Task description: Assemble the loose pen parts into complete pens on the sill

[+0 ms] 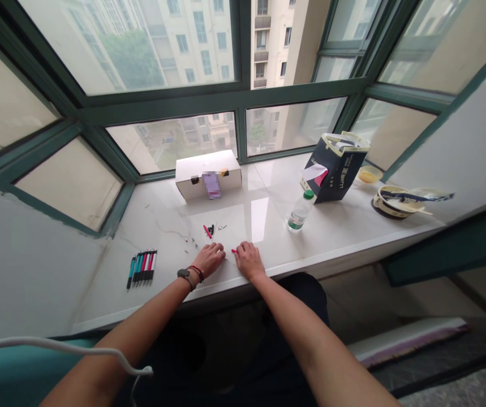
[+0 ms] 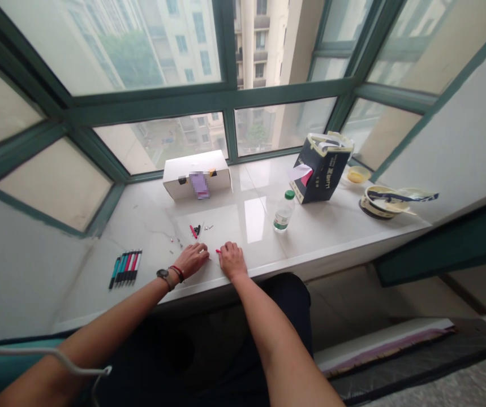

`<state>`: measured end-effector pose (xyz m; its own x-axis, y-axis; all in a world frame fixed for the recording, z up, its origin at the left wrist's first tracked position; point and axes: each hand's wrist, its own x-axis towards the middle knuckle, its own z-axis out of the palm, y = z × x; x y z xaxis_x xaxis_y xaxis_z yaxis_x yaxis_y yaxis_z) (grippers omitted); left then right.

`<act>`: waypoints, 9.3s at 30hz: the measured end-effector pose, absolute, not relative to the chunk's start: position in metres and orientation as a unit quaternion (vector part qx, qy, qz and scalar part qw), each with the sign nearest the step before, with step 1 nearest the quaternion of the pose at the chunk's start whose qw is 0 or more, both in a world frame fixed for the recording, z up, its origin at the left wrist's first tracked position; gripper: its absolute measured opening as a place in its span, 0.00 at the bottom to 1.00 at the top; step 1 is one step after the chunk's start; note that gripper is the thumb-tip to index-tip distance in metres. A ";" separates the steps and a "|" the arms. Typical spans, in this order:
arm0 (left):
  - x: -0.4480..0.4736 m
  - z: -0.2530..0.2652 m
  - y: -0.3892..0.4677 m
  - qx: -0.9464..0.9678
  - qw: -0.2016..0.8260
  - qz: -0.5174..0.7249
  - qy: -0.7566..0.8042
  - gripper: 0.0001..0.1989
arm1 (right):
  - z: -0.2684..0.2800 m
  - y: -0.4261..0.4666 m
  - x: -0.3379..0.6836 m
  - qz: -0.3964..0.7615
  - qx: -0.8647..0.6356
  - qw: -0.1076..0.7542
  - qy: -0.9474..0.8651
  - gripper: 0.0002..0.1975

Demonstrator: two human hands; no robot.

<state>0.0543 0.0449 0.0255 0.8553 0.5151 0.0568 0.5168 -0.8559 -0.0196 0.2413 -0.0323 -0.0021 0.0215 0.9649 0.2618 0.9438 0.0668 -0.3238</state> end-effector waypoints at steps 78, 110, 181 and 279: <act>-0.032 0.044 0.107 -0.766 -0.155 -0.194 -0.593 0.13 | -0.002 -0.033 0.241 0.026 -0.693 0.197 -0.693 0.08; 0.018 0.011 0.161 -0.849 -0.128 -0.034 -0.511 0.13 | -0.002 -0.032 0.242 0.030 -0.693 0.195 -0.694 0.08; 0.009 0.032 0.173 -0.842 -0.098 0.034 -0.529 0.15 | 0.001 -0.032 0.242 0.036 -0.697 0.187 -0.691 0.08; 0.027 0.045 0.126 -0.858 -0.089 0.105 -0.496 0.09 | -0.011 -0.029 0.241 0.027 -0.695 0.172 -0.697 0.12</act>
